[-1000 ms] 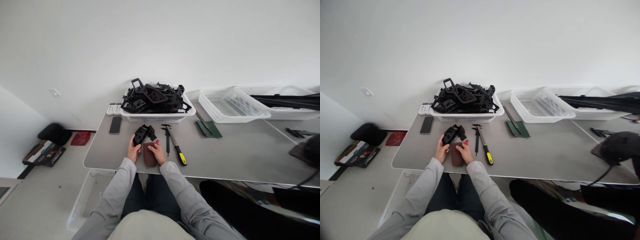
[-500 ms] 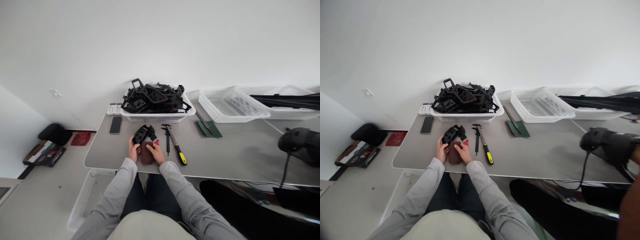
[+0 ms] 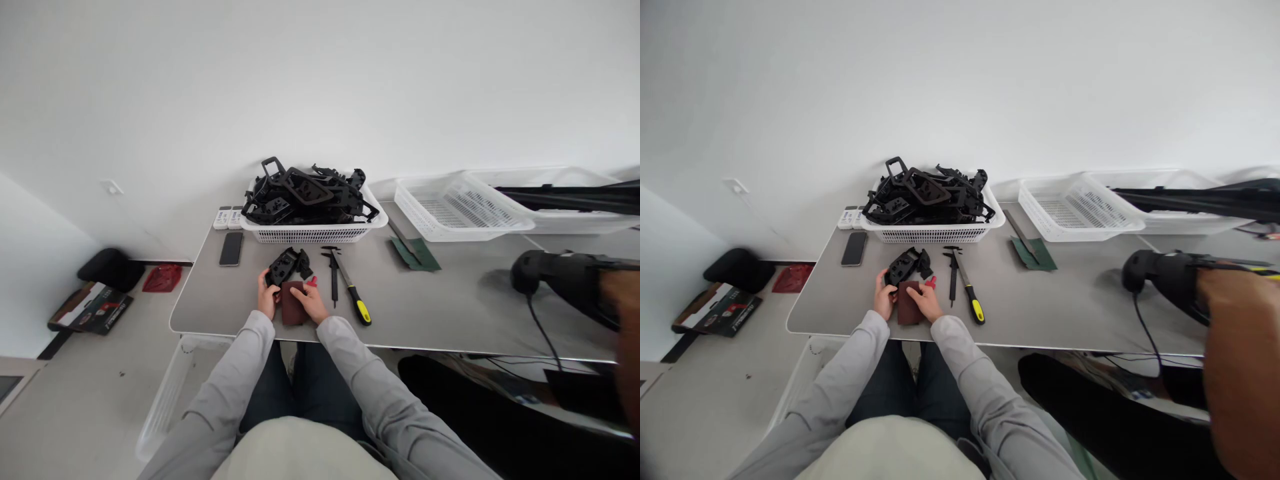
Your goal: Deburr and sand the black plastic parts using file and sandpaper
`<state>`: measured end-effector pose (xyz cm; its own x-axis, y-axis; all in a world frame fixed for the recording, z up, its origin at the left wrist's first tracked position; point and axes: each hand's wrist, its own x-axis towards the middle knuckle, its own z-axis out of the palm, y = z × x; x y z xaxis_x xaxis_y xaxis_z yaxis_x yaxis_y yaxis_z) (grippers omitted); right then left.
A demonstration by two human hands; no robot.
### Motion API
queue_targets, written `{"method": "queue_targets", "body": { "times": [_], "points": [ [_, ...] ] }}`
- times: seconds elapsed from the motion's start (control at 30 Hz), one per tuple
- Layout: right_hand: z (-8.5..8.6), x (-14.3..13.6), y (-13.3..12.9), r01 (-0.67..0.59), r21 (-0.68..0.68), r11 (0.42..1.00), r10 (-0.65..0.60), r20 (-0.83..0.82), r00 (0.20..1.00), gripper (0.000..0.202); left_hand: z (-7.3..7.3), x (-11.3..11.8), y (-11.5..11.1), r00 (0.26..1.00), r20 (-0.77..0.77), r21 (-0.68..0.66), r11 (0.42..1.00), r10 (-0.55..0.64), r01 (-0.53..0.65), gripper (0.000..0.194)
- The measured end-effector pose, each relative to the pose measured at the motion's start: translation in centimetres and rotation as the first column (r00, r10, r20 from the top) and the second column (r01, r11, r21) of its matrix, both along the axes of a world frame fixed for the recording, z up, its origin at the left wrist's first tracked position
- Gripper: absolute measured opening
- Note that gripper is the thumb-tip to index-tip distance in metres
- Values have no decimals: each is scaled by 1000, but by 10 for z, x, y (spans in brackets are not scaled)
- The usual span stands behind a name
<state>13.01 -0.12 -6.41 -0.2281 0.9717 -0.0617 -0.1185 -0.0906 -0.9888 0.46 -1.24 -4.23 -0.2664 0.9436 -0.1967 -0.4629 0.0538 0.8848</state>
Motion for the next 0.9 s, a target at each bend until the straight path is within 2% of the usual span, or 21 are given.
{"method": "queue_targets", "body": {
  "times": [0.1,0.4,0.57,0.9],
  "points": [
    [0,0,2,7,-2,1000,-7,0,1000,34,-1,0,1,1000,17,2,1000,9,-9,71],
    [-4,-1,9,151,19,988,-151,8,988,28,-3,0,7,989,120,70,993,88,-96,62],
    [-7,-2,14,223,49,974,-225,41,974,27,-5,3,13,976,30,54,975,215,-216,69],
    [-15,-7,23,270,122,955,-284,122,951,26,-8,1,18,975,83,51,976,207,-212,64]
  ]
}}
